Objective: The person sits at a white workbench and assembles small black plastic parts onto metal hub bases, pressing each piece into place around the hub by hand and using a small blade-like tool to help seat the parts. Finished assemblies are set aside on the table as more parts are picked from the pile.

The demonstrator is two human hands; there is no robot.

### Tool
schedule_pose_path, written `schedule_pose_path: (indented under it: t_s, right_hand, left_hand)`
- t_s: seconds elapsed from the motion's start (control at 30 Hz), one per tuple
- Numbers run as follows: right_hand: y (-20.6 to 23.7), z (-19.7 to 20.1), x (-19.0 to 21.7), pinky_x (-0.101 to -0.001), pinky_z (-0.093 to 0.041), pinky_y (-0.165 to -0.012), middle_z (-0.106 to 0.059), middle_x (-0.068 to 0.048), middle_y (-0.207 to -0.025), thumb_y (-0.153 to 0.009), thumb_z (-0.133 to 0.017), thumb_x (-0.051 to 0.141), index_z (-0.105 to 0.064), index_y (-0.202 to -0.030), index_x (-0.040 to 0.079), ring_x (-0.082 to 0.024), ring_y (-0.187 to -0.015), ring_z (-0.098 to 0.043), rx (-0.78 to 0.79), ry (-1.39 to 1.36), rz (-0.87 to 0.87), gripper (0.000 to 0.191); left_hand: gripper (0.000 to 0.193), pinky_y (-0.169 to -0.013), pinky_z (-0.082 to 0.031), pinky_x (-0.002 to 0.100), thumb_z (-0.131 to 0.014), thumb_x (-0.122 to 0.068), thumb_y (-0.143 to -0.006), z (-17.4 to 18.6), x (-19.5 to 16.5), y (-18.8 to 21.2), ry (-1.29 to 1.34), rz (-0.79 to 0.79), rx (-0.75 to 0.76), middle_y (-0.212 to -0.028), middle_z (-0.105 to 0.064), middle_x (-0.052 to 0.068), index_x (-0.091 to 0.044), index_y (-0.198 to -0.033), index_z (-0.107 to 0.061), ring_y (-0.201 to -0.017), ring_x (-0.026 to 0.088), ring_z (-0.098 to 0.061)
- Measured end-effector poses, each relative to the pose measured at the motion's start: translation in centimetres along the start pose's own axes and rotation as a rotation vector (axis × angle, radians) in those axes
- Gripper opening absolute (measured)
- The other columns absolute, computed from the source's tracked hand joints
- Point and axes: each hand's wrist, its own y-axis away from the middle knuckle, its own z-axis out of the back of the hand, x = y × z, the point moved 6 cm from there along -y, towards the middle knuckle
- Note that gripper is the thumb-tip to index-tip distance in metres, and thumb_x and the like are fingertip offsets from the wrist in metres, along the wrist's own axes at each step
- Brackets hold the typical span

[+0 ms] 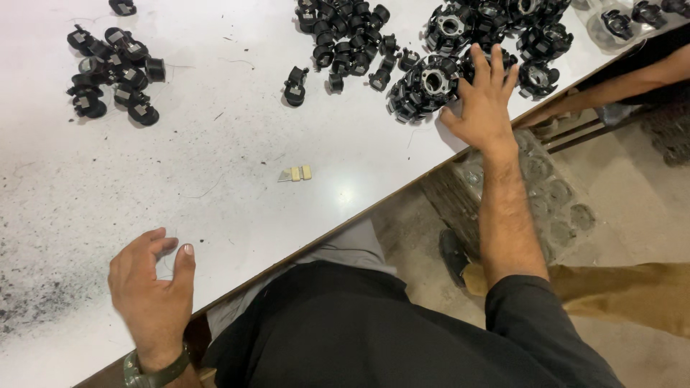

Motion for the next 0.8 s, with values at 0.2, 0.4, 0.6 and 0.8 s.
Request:
schedule_pose_path:
  t_s: [0.2,0.4,0.6,0.8]
  right_hand:
    - [-0.9,1.0,0.4,-0.0724,-0.002,-0.128,-0.033,-0.018,-0.169,-0.078,-0.085,0.022,-0.066,-0.098,0.002,-0.045,-0.164,-0.014,-0.004,-0.003,0.064,0.033]
    - [-0.7,4.2,-2.6,-0.0713,-0.005,-0.13,-0.032,-0.02,-0.165,-0.078,-0.081,0.012,-0.064,-0.102,0.008,-0.045,-0.159,-0.018,-0.203,0.06,-0.033,0.03]
    - [-2.4,2.8,-4.5,-0.0671,-0.028,-0.115,-0.036,-0.026,-0.16,-0.084,-0.095,0.023,-0.062,-0.111,0.005,-0.049,-0.144,-0.041,-0.113,-0.044,-0.165,0.046]
    - [-2.3,3.4,-3.1,-0.0472,-0.053,-0.107,-0.041,-0.021,-0.153,-0.08,-0.1,0.017,-0.058,-0.111,0.004,-0.043,-0.129,-0.058,-0.271,-0.126,-0.162,0.053]
  left_hand:
    - [0.023,-0.108,-0.046,0.044,-0.079,-0.017,-0.093,0.0,-0.2,-0.2,-0.055,-0.023,0.0,-0.125,-0.07,0.006,-0.007,-0.111,-0.069,-0.121,0.028,-0.061]
    - [0.019,-0.111,-0.044,0.044,-0.079,-0.016,-0.093,0.2,-0.4,-0.1,-0.073,-0.017,0.006,-0.122,-0.07,0.006,-0.008,-0.108,-0.069,-0.125,0.029,-0.06]
    - [0.028,-0.11,-0.044,0.045,-0.077,-0.016,-0.093,0.0,-0.4,-0.5,-0.056,0.024,0.039,-0.119,-0.07,0.005,-0.006,-0.118,-0.069,-0.123,0.027,-0.06]
    - [0.02,-0.111,-0.043,0.045,-0.078,-0.016,-0.092,0.1,-0.6,-0.3,-0.069,-0.012,0.023,-0.126,-0.07,0.006,-0.008,-0.108,-0.069,-0.126,0.028,-0.059]
